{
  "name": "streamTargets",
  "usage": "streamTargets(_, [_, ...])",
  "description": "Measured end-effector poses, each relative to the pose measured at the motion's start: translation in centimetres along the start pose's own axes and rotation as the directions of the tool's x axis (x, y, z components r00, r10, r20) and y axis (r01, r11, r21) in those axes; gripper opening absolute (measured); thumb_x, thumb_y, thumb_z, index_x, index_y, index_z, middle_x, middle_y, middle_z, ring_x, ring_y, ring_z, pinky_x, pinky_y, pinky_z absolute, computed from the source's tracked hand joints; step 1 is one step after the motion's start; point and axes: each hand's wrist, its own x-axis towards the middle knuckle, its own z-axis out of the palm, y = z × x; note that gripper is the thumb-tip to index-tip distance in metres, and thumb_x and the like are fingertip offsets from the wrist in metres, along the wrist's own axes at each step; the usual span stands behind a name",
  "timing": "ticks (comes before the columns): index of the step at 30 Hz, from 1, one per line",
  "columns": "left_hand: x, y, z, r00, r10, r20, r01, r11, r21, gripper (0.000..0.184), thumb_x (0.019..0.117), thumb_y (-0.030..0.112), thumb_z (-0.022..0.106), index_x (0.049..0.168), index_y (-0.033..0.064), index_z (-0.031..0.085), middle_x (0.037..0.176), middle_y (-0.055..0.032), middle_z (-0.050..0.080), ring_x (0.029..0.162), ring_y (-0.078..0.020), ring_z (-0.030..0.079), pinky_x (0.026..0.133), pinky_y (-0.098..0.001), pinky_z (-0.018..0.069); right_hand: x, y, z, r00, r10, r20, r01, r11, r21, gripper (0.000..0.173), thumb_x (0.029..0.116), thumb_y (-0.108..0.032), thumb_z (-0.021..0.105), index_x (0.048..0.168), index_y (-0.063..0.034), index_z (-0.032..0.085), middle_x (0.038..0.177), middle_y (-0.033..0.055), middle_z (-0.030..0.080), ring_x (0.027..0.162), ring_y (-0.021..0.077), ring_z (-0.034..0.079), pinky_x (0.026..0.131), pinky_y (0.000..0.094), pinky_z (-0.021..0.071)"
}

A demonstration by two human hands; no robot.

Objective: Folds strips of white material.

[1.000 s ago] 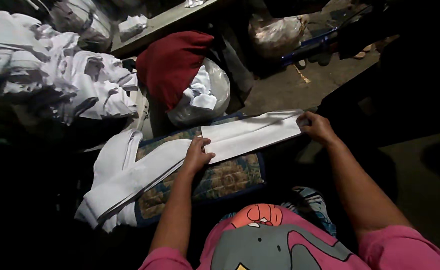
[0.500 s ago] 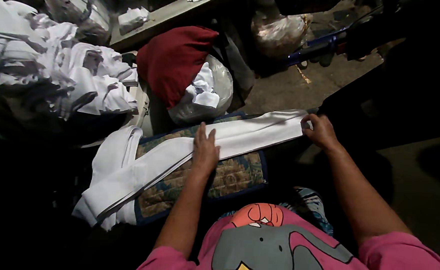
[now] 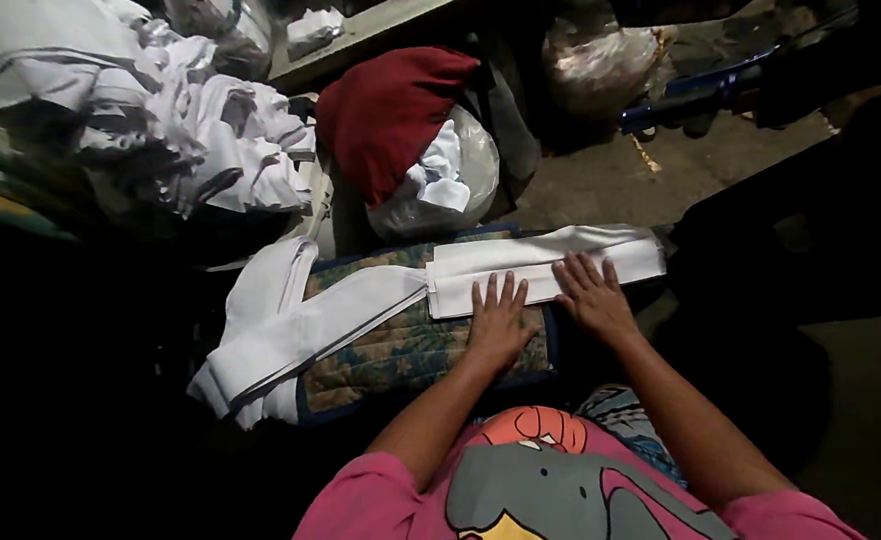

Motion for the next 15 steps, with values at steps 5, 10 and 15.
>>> streamTargets(5, [-2.5,-2.4,-1.2,0.985,-0.17,0.005,0.17,0.985,0.01,0.086,0.1023,0.066,0.036,0.166,0.0119,0.016,0.172,-0.0174,0.009,0.156,-0.0487,0.001,0.117,-0.076,-0.001,-0.9,4.1,-2.8,0.953,0.29,-0.088,-0.292,0.957,-0.003,0.063,0.1079,-0.05,0.027,0.161,-0.0174,0.036,0.168,0.0177,0.028,0.156,0.0422,0.02,0.118,0.0764,0.0076])
streamTargets(10, [-5.5,-5.2,-3.0,0.948,-0.299,-0.107,0.278,0.945,-0.175,0.076,0.1045,0.06,0.038,0.162,0.0114,0.03,0.17,-0.0211,0.016,0.157,-0.0457,0.006,0.122,-0.0687,-0.0007,-0.3,3.0,-4.5,0.918,0.387,-0.093,-0.384,0.922,0.043,0.066,0.1068,-0.053,0.032,0.159,-0.0124,0.04,0.163,0.0276,0.03,0.153,0.0507,0.021,0.117,0.078,0.0014])
streamTargets(15, [-8.7,-14.9,-6.0,0.782,-0.522,-0.341,0.461,0.853,-0.246,0.054,0.103,0.041,0.057,0.149,0.0128,0.054,0.164,-0.0196,0.033,0.155,-0.0431,0.019,0.122,-0.0687,0.0057,-1.1,1.2,-4.5,0.937,0.272,-0.22,-0.264,0.962,0.067,0.069,0.1037,-0.05,0.042,0.153,-0.0021,0.045,0.161,0.0335,0.03,0.152,0.0535,0.02,0.117,0.0777,0.0038])
